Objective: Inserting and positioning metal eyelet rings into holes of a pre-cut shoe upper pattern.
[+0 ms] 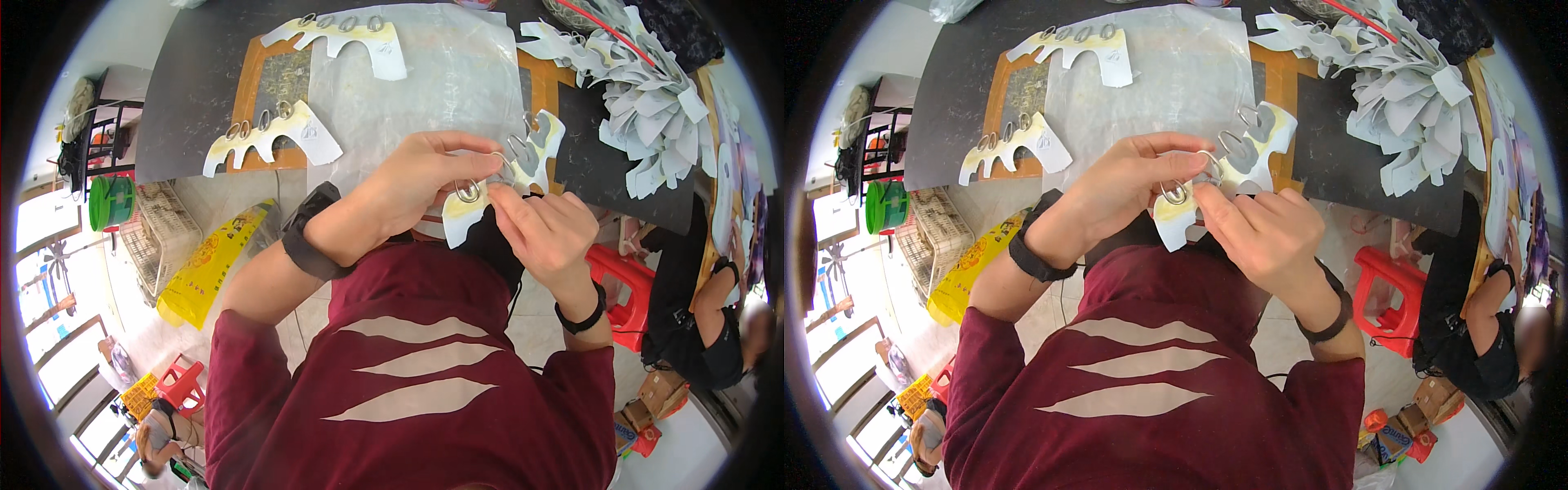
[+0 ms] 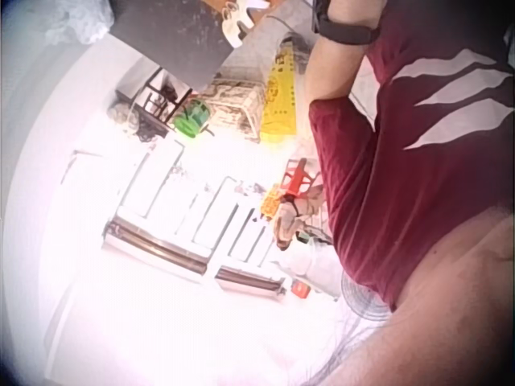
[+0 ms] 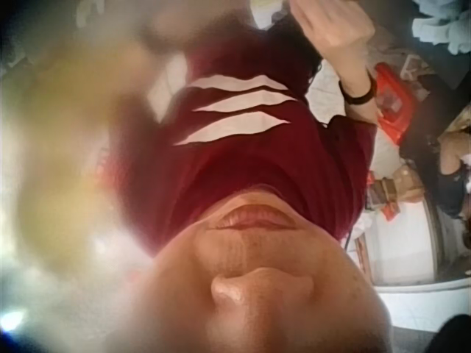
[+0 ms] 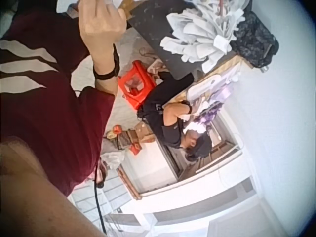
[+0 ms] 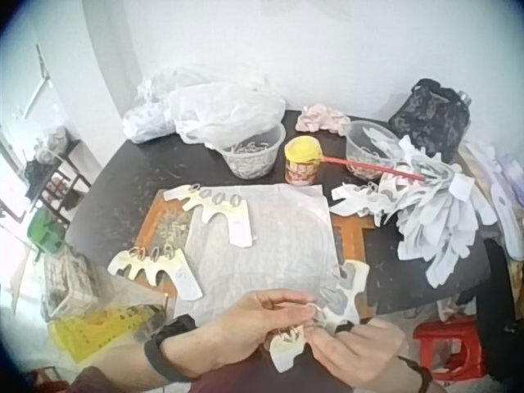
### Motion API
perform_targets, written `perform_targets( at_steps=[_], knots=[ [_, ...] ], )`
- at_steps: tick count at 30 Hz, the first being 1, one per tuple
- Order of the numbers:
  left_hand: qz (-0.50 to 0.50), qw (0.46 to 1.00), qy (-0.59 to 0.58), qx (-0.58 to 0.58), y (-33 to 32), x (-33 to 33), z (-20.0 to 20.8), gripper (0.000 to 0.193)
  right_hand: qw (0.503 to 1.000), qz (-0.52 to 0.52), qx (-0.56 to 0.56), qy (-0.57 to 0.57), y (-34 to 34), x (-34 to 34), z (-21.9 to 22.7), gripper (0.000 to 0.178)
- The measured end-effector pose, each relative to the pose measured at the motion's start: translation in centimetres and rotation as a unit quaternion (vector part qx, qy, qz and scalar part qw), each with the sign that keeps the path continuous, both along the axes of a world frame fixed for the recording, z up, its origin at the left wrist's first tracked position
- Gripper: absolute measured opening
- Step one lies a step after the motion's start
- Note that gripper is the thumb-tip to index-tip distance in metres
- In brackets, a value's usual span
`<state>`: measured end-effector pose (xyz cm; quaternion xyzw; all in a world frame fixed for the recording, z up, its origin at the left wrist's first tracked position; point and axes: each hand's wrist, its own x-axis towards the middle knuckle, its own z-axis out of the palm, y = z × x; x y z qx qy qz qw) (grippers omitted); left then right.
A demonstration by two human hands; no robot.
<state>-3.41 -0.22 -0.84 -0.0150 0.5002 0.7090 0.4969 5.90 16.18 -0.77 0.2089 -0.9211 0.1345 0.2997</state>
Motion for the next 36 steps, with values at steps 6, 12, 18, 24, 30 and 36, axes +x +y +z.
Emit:
perform_targets(
  at_steps=[6,12,18,24,30,36],
  knots=[
    [-0.040,0.998,0.045,-0.004,-0.4,-0.3,1.0,0.049,1.000,0.000,0.001,0.011,-0.1,-0.1,-0.1,0.030],
    [-0.004,0.999,0.032,0.030,-0.6,-0.8,0.8,0.055,0.999,0.009,0.004,-0.030,-0.5,0.1,-0.4,0.041],
    [-0.008,0.988,0.155,0.019,-0.8,-0.4,1.3,0.055,0.977,0.036,-0.195,-0.075,-0.8,0.5,-1.2,0.035],
    [0.032,0.968,0.248,0.017,-1.3,-0.1,1.4,0.053,0.852,-0.058,-0.502,-0.139,-1.8,1.9,-1.8,0.027],
    [0.039,0.966,0.254,-0.014,-0.7,0.2,2.1,0.048,0.716,0.006,-0.680,-0.160,-3.7,0.5,-2.2,0.033],
    [-0.060,0.992,0.107,-0.006,-0.9,-0.1,1.1,0.027,0.755,0.040,-0.646,-0.109,-3.5,0.3,-2.2,0.031]
  ],
)
